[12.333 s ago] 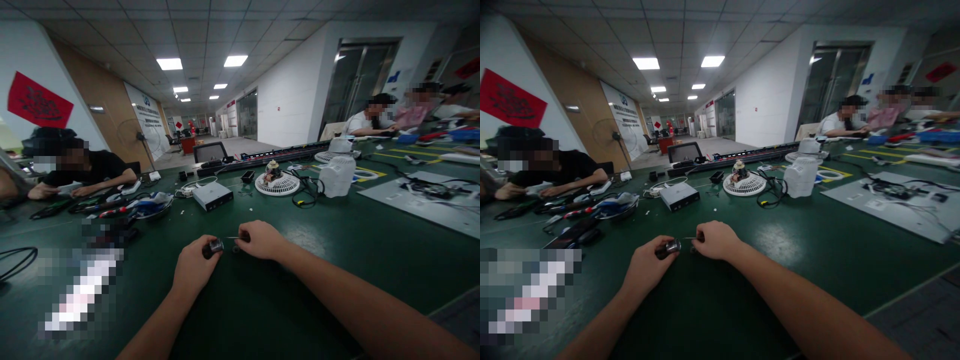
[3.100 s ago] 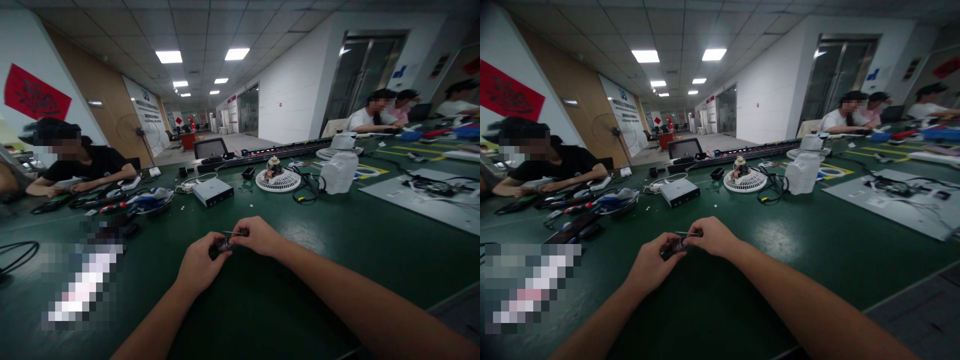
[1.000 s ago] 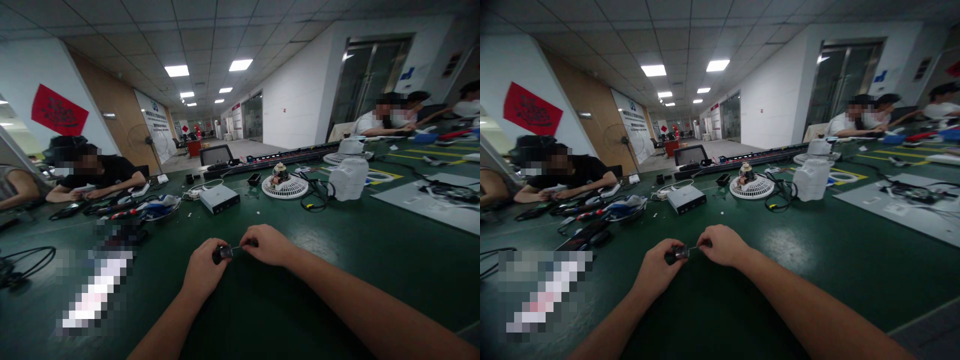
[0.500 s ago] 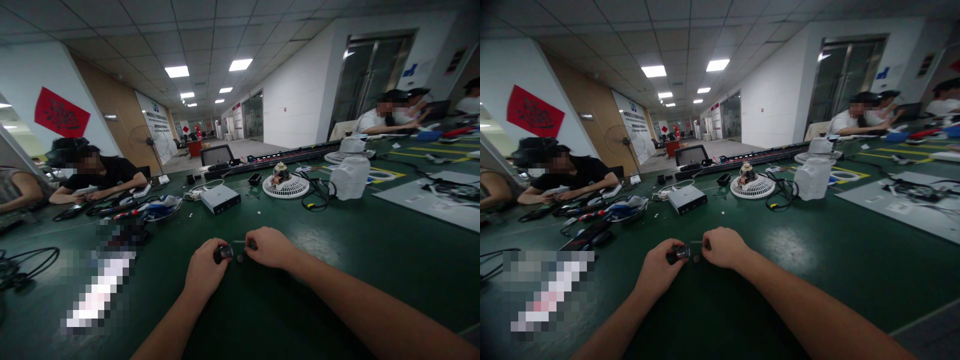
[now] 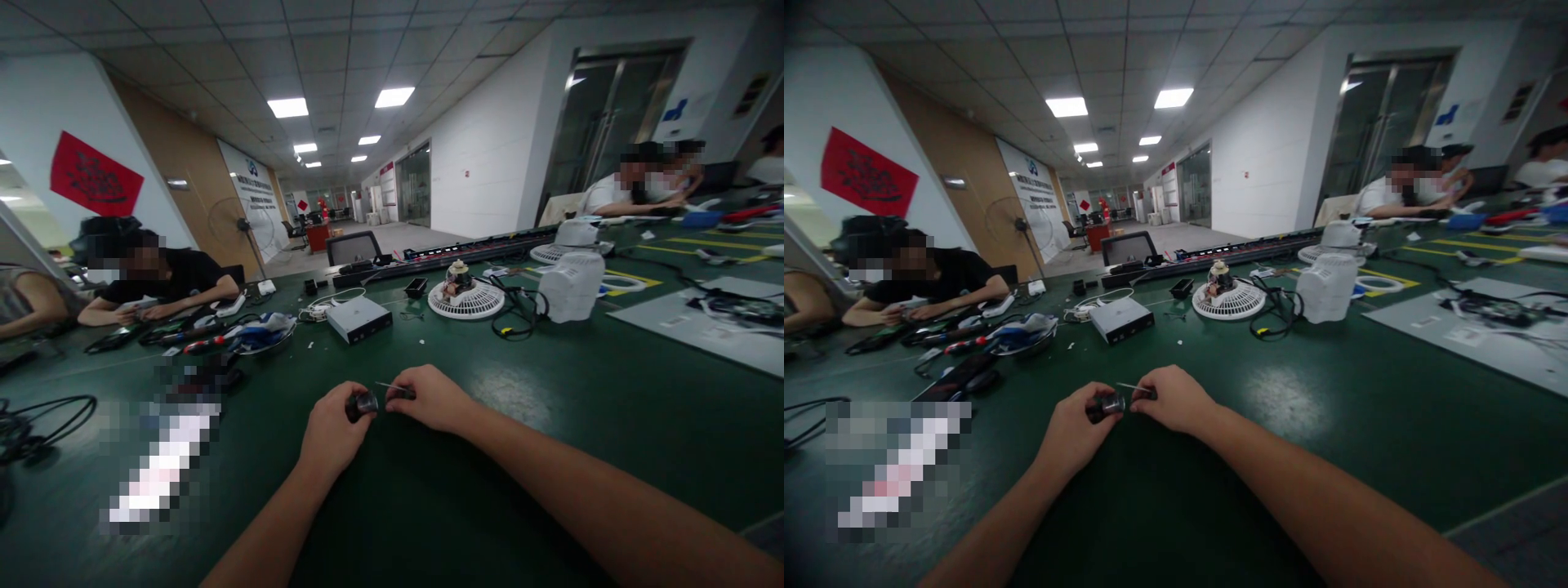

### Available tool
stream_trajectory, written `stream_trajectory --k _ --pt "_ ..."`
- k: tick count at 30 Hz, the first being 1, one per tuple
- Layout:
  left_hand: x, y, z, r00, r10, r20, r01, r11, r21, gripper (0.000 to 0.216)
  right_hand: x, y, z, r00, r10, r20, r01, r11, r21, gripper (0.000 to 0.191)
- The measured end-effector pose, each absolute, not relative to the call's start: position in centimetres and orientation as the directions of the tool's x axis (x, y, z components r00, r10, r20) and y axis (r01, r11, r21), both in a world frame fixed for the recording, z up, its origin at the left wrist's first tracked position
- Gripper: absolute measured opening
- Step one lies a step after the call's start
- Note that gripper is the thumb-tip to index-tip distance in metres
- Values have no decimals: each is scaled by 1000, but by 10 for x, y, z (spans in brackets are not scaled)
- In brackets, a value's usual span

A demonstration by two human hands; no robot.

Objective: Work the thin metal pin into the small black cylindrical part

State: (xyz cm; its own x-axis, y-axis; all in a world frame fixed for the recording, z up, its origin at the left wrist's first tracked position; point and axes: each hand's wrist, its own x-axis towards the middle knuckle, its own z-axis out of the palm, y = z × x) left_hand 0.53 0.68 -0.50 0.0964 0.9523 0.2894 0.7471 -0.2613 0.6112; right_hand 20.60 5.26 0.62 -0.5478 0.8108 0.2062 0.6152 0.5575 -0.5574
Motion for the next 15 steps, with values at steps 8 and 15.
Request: stream_trajectory --k 8,15 --pt "10 1 1 239 927 288 732 -367 573 23 207 54 9 -554 801 228 530 551 -645 15" --pt "10 0 4 259 921 292 735 -384 559 24 208 54 10 -500 833 237 605 532 -593 12"
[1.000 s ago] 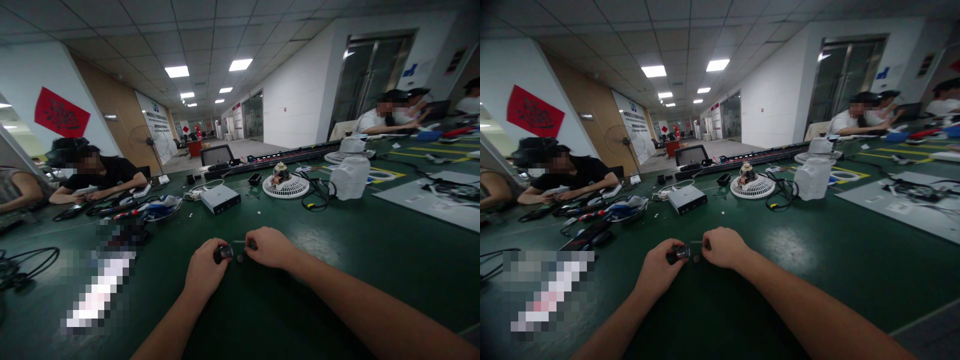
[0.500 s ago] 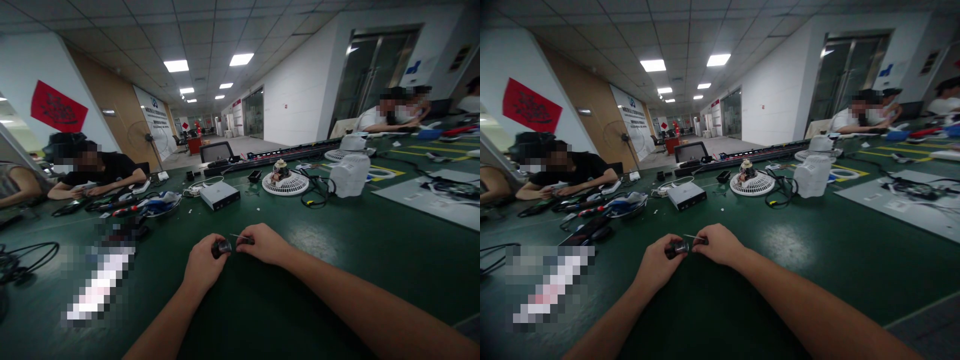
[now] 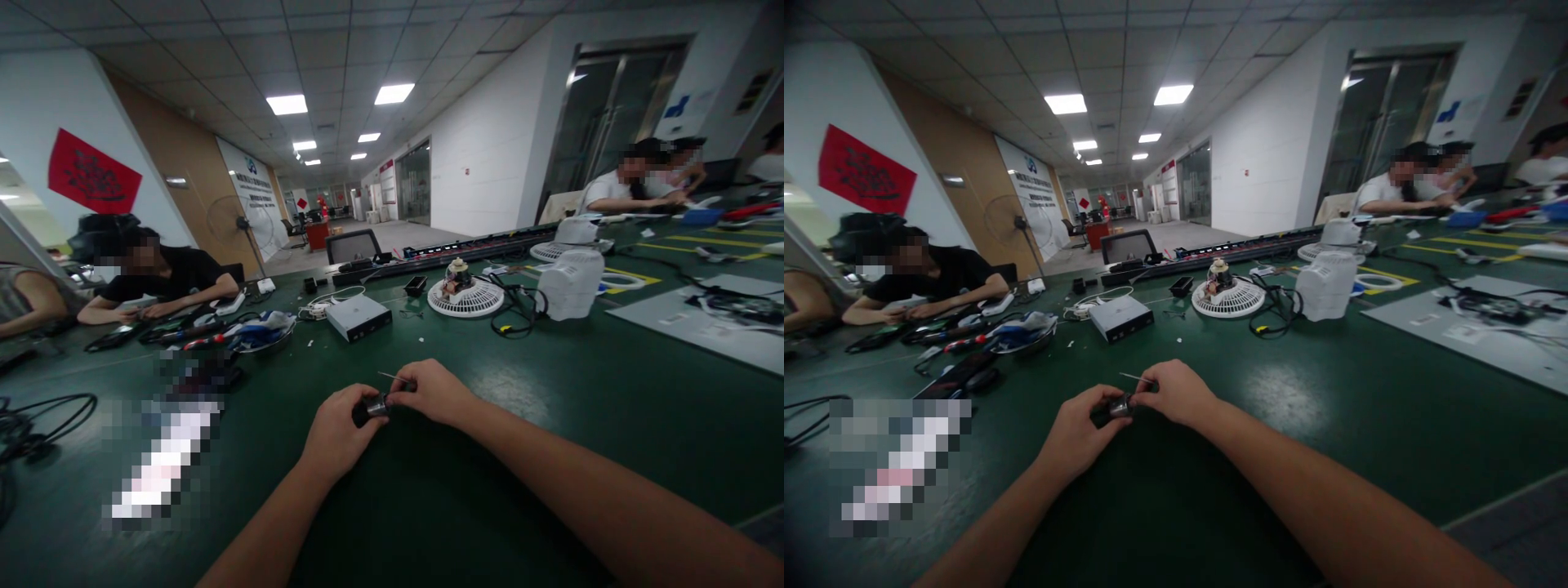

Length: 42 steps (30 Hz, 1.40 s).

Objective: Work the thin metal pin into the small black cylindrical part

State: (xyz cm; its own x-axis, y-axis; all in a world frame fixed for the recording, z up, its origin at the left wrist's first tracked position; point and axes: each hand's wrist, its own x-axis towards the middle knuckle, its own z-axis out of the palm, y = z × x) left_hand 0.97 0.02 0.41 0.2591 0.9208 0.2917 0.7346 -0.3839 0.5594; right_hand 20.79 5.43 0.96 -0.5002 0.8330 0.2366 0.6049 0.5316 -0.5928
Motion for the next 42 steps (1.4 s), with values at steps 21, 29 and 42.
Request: stream_trajectory --k 21,29,42 --pt "6 0 0 329 874 358 709 -479 517 23 202 49 3 -539 835 109 453 396 -799 20" --pt "11 1 1 208 907 367 737 -392 551 24 203 48 7 -461 848 262 508 494 -706 25" --pt "6 4 0 96 903 418 749 -342 567 20 215 50 20 -598 704 384 583 710 -394 13"
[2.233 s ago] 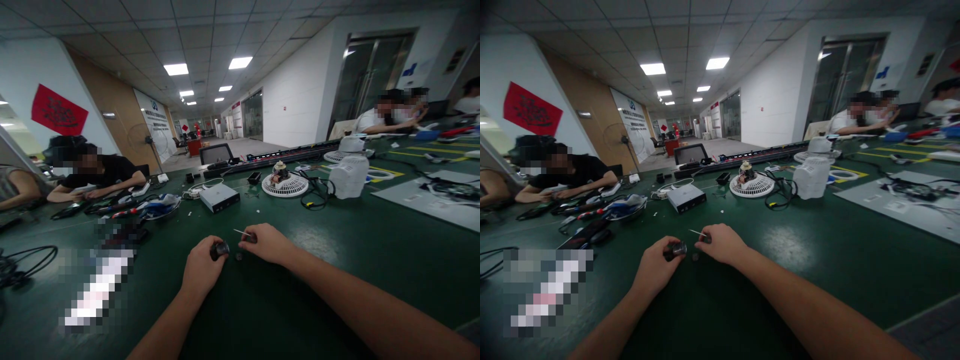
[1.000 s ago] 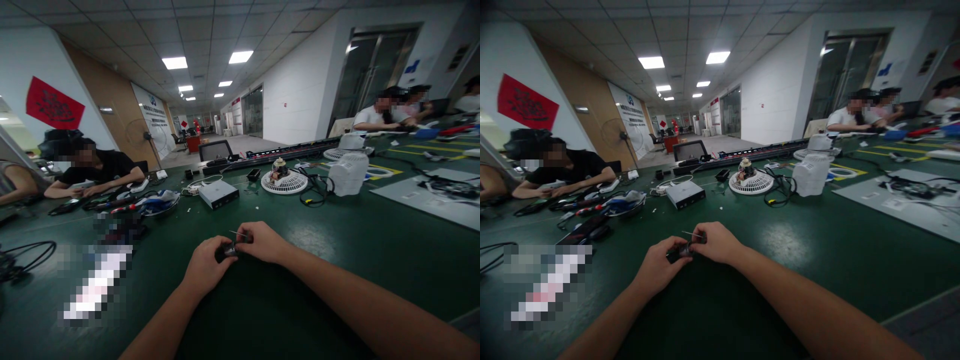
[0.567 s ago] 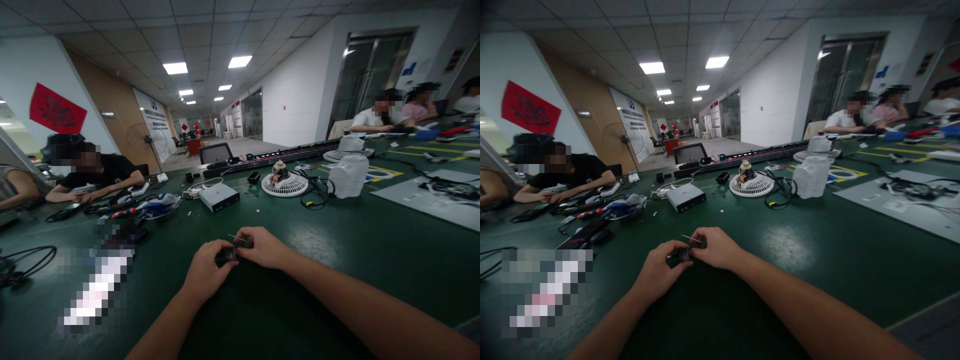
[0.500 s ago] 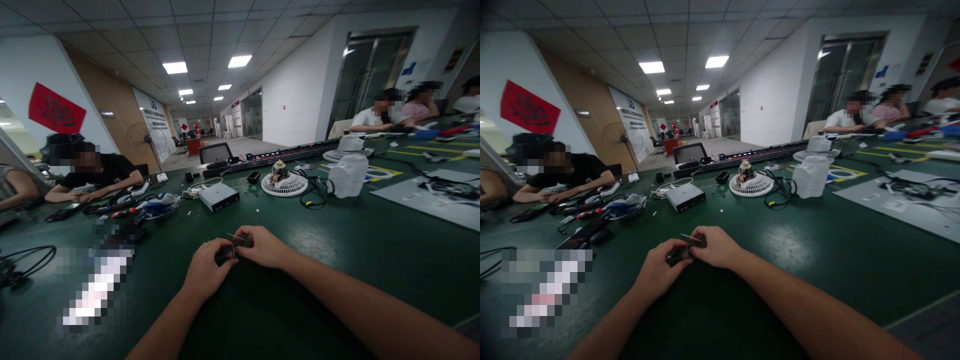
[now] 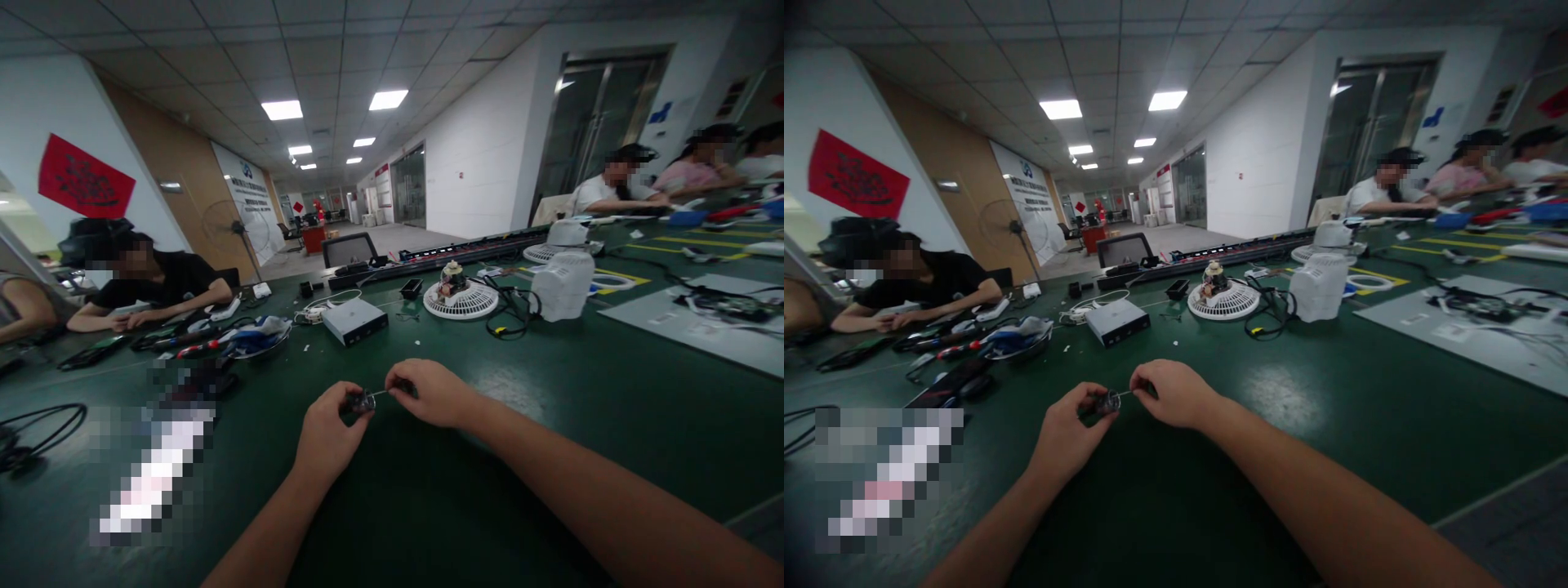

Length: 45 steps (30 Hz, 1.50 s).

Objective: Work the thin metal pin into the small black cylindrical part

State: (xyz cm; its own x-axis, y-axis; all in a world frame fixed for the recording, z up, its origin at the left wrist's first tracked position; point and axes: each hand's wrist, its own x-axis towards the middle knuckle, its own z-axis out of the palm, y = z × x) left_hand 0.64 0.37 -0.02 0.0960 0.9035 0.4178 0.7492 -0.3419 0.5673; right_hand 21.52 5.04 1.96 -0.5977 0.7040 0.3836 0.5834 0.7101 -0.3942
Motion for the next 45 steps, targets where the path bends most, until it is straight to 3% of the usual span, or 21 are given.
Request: stream_trajectory --k 4,9,13,18,25,32,36,38,41,45 --pt "7 5 -2 105 890 443 753 -363 549 20 216 51 18 -608 695 384 611 719 -332 13" --pt "7 4 -2 142 892 429 742 -383 550 19 215 50 19 -610 723 324 569 685 -455 15" --pt "7 4 0 127 903 409 759 -354 546 21 213 50 19 -549 776 309 651 629 -425 15" --pt "6 5 -1 145 900 412 744 -374 554 20 214 52 16 -606 747 274 579 650 -493 15" --pt "8 3 0 167 908 385 756 -369 540 20 211 49 15 -609 753 249 587 638 -498 16" --pt "7 4 -1 109 919 378 783 -314 537 22 214 53 14 -424 882 204 818 470 -331 20" --pt "5 6 -3 80 934 349 784 -275 557 22 216 59 11 -334 923 192 851 383 -359 23" --pt "3 8 -4 66 938 340 789 -257 558 22 216 61 10 -357 907 223 822 418 -386 22" --pt "2 9 -6 53 947 316 791 -233 565 22 213 62 7 -449 848 281 758 528 -383 33" --pt "3 9 -5 32 957 289 792 -201 576 23 206 63 1 -515 816 261 742 577 -341 37"
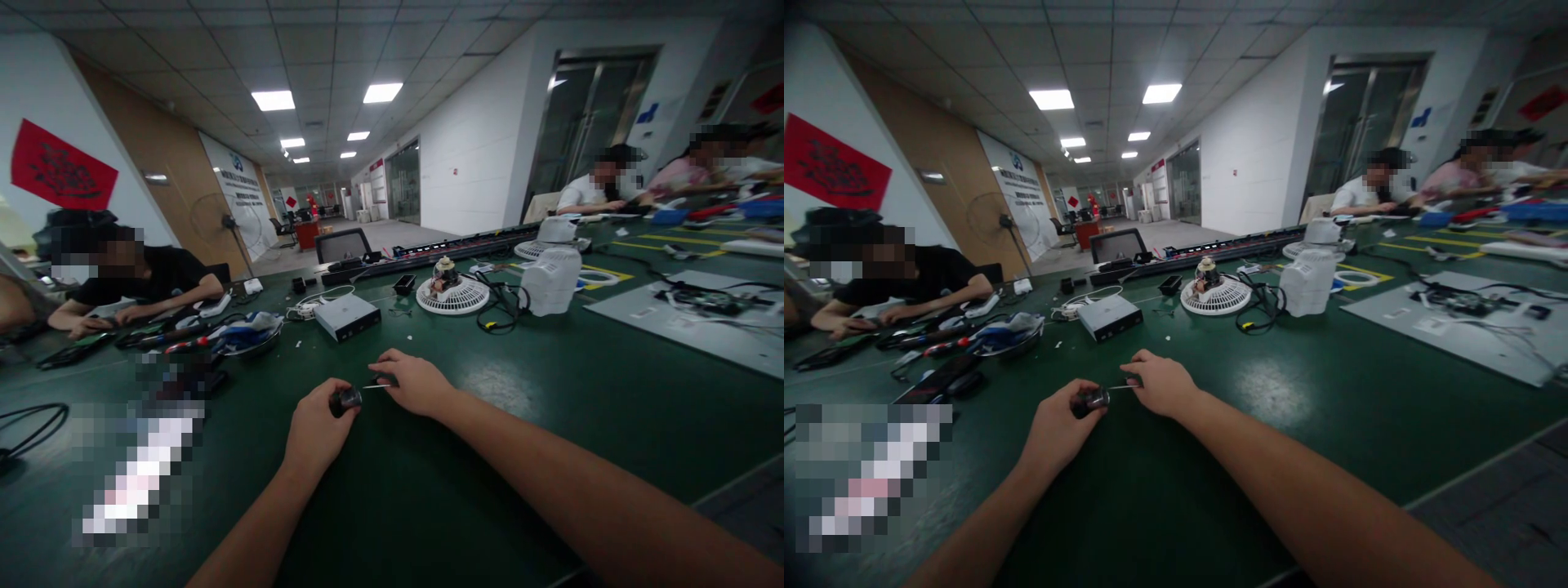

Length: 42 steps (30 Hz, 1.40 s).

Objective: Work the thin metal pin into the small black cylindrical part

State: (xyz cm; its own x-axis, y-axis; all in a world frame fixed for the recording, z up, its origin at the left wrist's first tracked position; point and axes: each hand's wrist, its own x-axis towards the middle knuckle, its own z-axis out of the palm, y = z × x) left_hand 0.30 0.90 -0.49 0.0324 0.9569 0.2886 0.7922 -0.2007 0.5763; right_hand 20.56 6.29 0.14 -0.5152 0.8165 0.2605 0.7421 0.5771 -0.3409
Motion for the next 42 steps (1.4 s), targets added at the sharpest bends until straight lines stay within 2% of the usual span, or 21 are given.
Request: stream_trajectory --k 3,5,8,13,17,22,27,35,42 --pt "3 9 -4 33 958 283 788 -199 582 22 205 66 -2 -540 804 247 734 594 -328 28" --pt "3 9 -4 45 957 286 778 -213 591 23 207 68 -3 -532 809 249 720 587 -371 22" --pt "3 10 -6 54 958 283 770 -221 599 25 212 70 -3 -487 849 206 701 521 -486 14" --pt "4 8 -6 88 957 277 753 -246 610 24 214 70 1 -428 880 208 515 426 -744 30" --pt "8 5 -3 119 954 275 758 -266 596 22 208 63 3 -460 864 206 398 407 -822 21" --pt "9 3 -2 168 940 296 771 -312 554 23 203 57 1 -526 828 197 303 398 -866 28" --pt "9 1 1 280 911 302 758 -403 514 24 205 58 -2 -524 826 209 361 438 -823 27" --pt "8 1 1 305 893 331 744 -440 504 23 205 61 -4 -577 812 89 251 280 -927 27" --pt "7 0 0 308 893 329 735 -443 513 26 202 53 -2 -580 798 162 349 423 -836 28"
